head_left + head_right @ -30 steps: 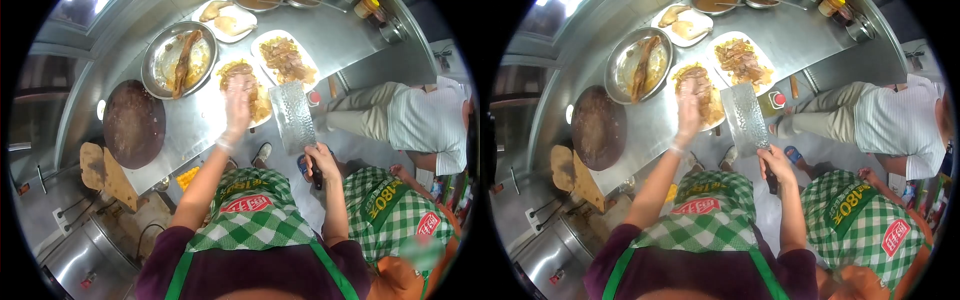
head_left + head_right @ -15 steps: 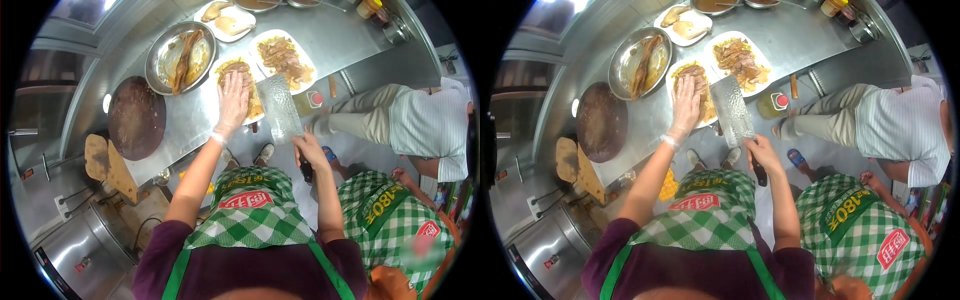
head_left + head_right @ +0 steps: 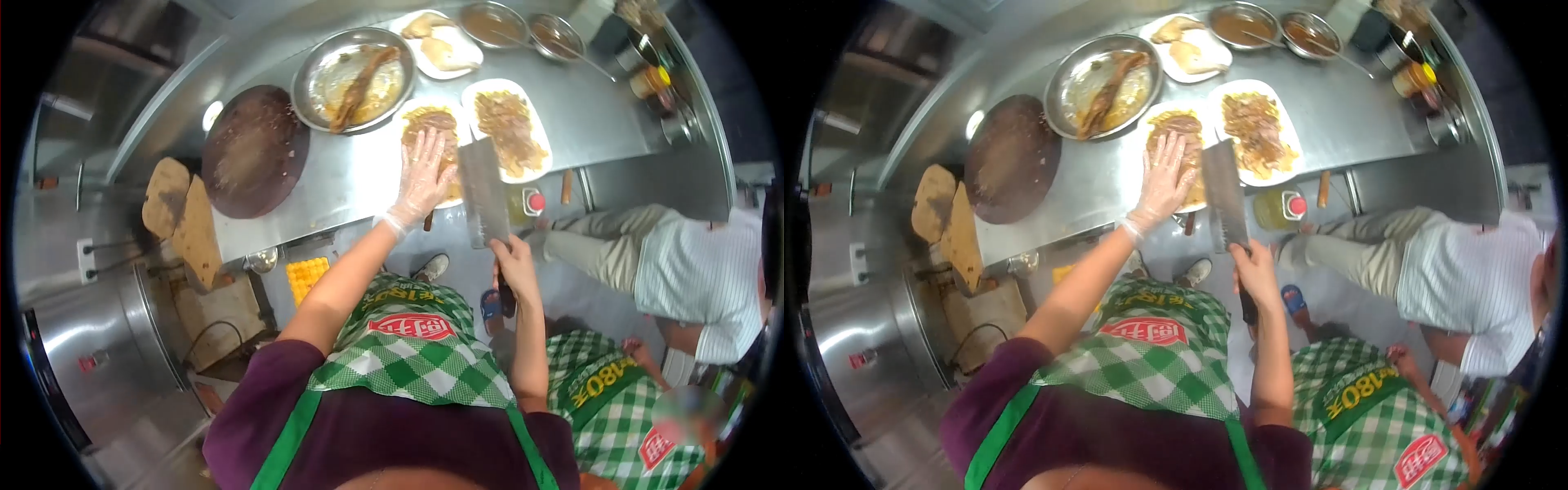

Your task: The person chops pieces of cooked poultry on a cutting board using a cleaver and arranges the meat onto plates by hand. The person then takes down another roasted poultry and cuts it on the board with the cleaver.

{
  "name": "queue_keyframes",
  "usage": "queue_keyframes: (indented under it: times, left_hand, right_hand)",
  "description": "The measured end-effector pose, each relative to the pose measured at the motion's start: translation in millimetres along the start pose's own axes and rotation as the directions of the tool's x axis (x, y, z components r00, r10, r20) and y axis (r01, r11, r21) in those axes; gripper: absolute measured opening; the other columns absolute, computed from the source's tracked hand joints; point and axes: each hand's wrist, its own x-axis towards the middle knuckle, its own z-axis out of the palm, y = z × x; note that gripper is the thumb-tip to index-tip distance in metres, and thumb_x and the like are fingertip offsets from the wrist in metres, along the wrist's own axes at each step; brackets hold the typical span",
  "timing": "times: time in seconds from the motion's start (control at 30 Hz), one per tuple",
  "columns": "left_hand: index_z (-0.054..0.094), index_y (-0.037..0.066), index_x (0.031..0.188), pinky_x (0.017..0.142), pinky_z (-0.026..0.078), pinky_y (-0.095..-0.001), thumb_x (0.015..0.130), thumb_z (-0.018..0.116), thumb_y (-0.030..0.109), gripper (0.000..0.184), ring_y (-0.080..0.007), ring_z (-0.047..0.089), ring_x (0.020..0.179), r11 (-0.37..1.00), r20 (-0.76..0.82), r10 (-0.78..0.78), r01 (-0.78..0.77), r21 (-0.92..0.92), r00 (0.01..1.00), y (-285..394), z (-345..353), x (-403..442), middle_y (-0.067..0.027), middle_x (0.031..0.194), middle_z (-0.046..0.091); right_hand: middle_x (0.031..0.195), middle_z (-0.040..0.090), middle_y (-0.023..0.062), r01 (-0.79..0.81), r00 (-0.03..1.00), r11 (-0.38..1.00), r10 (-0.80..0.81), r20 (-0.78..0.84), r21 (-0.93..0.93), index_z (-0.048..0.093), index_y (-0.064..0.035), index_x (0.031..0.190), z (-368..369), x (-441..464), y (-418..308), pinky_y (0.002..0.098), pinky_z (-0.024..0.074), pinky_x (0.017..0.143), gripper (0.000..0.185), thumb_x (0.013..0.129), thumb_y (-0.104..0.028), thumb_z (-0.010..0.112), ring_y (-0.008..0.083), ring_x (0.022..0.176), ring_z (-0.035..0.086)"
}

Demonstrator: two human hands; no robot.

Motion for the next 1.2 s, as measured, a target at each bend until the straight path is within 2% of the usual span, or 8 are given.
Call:
queue_keyframes:
  times: [0.17, 0.23, 0.3, 0.43, 0.57, 0.83, 1.0, 1.2]
  left_hand:
    - [0.04, 0.0, 0.133, 0.109, 0.018, -0.0575, 0.083, 0.064, 0.028, 0.063, -0.0384, 0.035, 0.13, 0.98, -0.419, -0.052, 0.126, 0.151, 0.907, -73, -70, 47, -0.0225, 0.135, 0.043]
    - [0.044, -0.001, 0.132, 0.1, 0.038, -0.0468, 0.079, 0.066, 0.028, 0.064, -0.0381, 0.051, 0.117, 0.872, -0.316, -0.385, 0.454, 0.184, 0.867, -118, -96, 81, -0.0233, 0.121, 0.056]
    - [0.065, 0.0, 0.108, 0.086, 0.05, -0.0382, 0.075, 0.067, 0.031, 0.045, -0.0351, 0.064, 0.097, 0.762, 0.007, -0.645, 0.643, 0.079, 0.764, -130, -122, 105, -0.0227, 0.101, 0.066]
    - [0.066, 0.001, 0.106, 0.088, 0.048, -0.0392, 0.077, 0.062, 0.03, 0.041, -0.0361, 0.062, 0.102, 0.76, 0.197, -0.643, 0.649, 0.043, 0.74, -171, -104, 122, -0.0227, 0.106, 0.065]
    - [0.059, 0.005, 0.118, 0.09, 0.045, -0.042, 0.083, 0.054, 0.031, 0.045, -0.0373, 0.061, 0.103, 0.797, 0.133, -0.528, 0.544, -0.261, 0.839, -208, -110, 107, -0.0219, 0.105, 0.065]
    - [0.046, 0.014, 0.131, 0.073, 0.051, -0.0415, 0.072, 0.07, 0.008, 0.064, -0.0303, 0.061, 0.09, 0.948, -0.302, -0.04, 0.132, 0.29, 0.952, -259, -280, -42, -0.0106, 0.098, 0.058]
    - [0.044, 0.012, 0.134, 0.071, 0.052, -0.038, 0.069, 0.075, 0.013, 0.072, -0.0273, 0.06, 0.088, 0.83, -0.196, -0.246, 0.311, 0.463, 0.949, -332, -308, -134, -0.0095, 0.097, 0.056]
    - [0.043, 0.007, 0.135, 0.085, 0.046, -0.0418, 0.077, 0.073, 0.034, 0.07, -0.0307, 0.056, 0.101, 0.842, -0.026, -0.421, 0.402, 0.36, 0.907, -321, -324, -133, -0.0149, 0.109, 0.056]
  right_hand:
    - [0.054, 0.048, 0.0037, 0.053, 0.987, 0.985, -0.026, -0.161, 0.164, 0.057, 0.002, 0.1, -23, -23, 0, 0.0272, 0.0386, 0.033, 0.02, 0.093, -0.017, 0.055, 0.0139, 0.036, 0.047]
    - [0.051, 0.046, 0.0032, 0.08, 0.974, 0.965, -0.023, -0.223, 0.25, 0.055, 0.0007, 0.097, -28, -34, 4, 0.0272, 0.037, 0.033, 0.018, 0.094, -0.017, 0.052, 0.0155, 0.035, 0.047]
    - [0.051, 0.046, 0.0037, 0.11, 0.962, 0.959, -0.037, -0.272, 0.26, 0.053, -0.0004, 0.094, -24, -41, 9, 0.0275, 0.0367, 0.033, 0.016, 0.094, -0.017, 0.051, 0.0163, 0.035, 0.047]
    - [0.051, 0.045, 0.0049, 0.141, 0.942, 0.952, -0.045, -0.333, 0.272, 0.05, -0.0007, 0.09, 6, -52, 7, 0.0309, 0.0409, 0.035, 0.015, 0.094, -0.015, 0.05, 0.0188, 0.034, 0.046]
    - [0.051, 0.046, 0.0049, 0.192, 0.931, 0.931, -0.072, -0.357, 0.312, 0.05, -0.001, 0.091, 54, -54, -2, 0.0322, 0.0432, 0.035, 0.014, 0.093, -0.014, 0.049, 0.0201, 0.033, 0.046]
    - [0.053, 0.047, 0.0047, 0.203, 0.964, 0.956, -0.157, -0.212, 0.214, 0.052, 0.0005, 0.091, 197, -6, -58, 0.0279, 0.0384, 0.035, 0.017, 0.093, -0.016, 0.051, 0.0174, 0.036, 0.048]
    - [0.051, 0.048, 0.0041, 0.188, 0.98, 0.982, -0.186, -0.067, 0.023, 0.049, -0.0035, 0.079, 282, 35, -78, 0.0259, 0.0351, 0.032, 0.022, 0.094, -0.02, 0.053, 0.0163, 0.034, 0.049]
    - [0.051, 0.049, 0.003, 0.103, 0.994, 0.986, -0.098, 0.037, -0.13, 0.057, 0.0006, 0.092, 313, 41, -97, 0.025, 0.0361, 0.035, 0.02, 0.093, -0.02, 0.055, 0.012, 0.036, 0.047]
